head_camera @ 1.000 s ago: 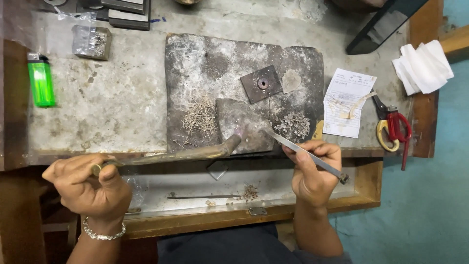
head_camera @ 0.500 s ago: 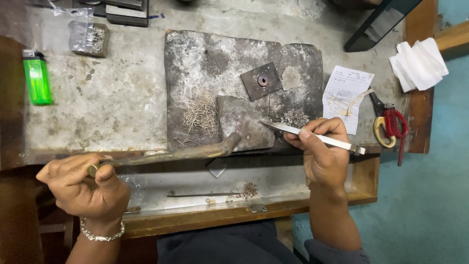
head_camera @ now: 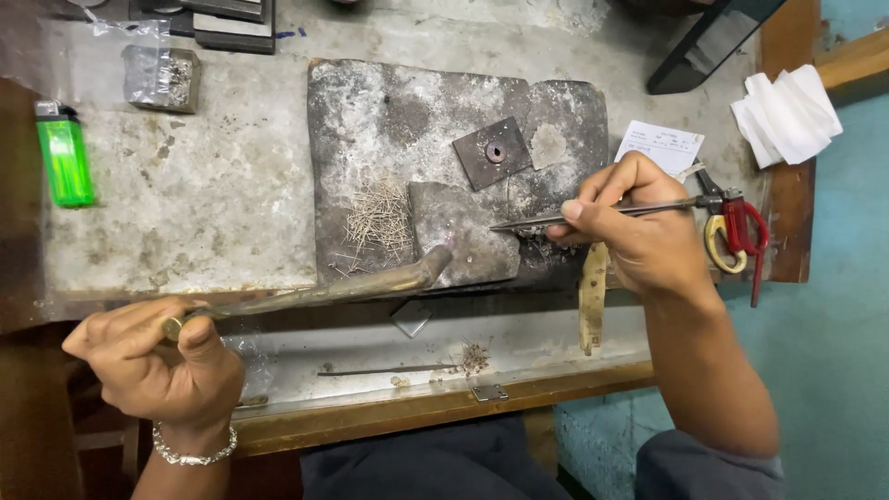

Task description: Soldering small metal jewelry components using a blowtorch and a soldering pick on a workbench.

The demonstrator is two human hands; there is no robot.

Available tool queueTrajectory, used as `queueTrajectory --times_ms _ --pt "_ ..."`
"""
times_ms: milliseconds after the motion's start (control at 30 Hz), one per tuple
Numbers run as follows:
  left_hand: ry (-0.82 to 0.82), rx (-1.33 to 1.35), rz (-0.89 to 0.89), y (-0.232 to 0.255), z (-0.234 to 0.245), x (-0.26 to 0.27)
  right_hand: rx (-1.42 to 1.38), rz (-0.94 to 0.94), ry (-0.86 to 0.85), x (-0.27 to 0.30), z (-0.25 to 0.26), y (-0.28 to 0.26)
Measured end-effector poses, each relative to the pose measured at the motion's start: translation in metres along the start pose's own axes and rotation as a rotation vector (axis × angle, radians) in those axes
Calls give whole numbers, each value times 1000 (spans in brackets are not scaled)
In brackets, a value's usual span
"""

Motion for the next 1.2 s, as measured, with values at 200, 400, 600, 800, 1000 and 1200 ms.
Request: queueTrajectory --times_ms 200,400,600,800,1000,1200 --pt "-49 -19 43 6 0 -10 27 -32 -12 -4 2 4" --pt "-70 -40 79 2 -1 -6 -97 1 72 10 11 29" --pt "-56 -12 61 1 -2 -6 -314 140 21 27 17 57" --pt "-47 29 11 5 -4 -7 -354 356 194 65 6 108" --pt "-30 58 -24 10 -7 -5 -367 444 252 72 -1 127" --pt "8 35 -98 10 -7 -10 -399 457 215 70 -1 134"
Point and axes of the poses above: each hand's wrist, its own x-axis away from the middle knuckle, its own z-axis out of the back of the hand, y = z × x, the point moved 7 cm from there along -x, towards the middle knuckle, and after that the axes turned 13 degrees about -z, right-handed, at the moved point
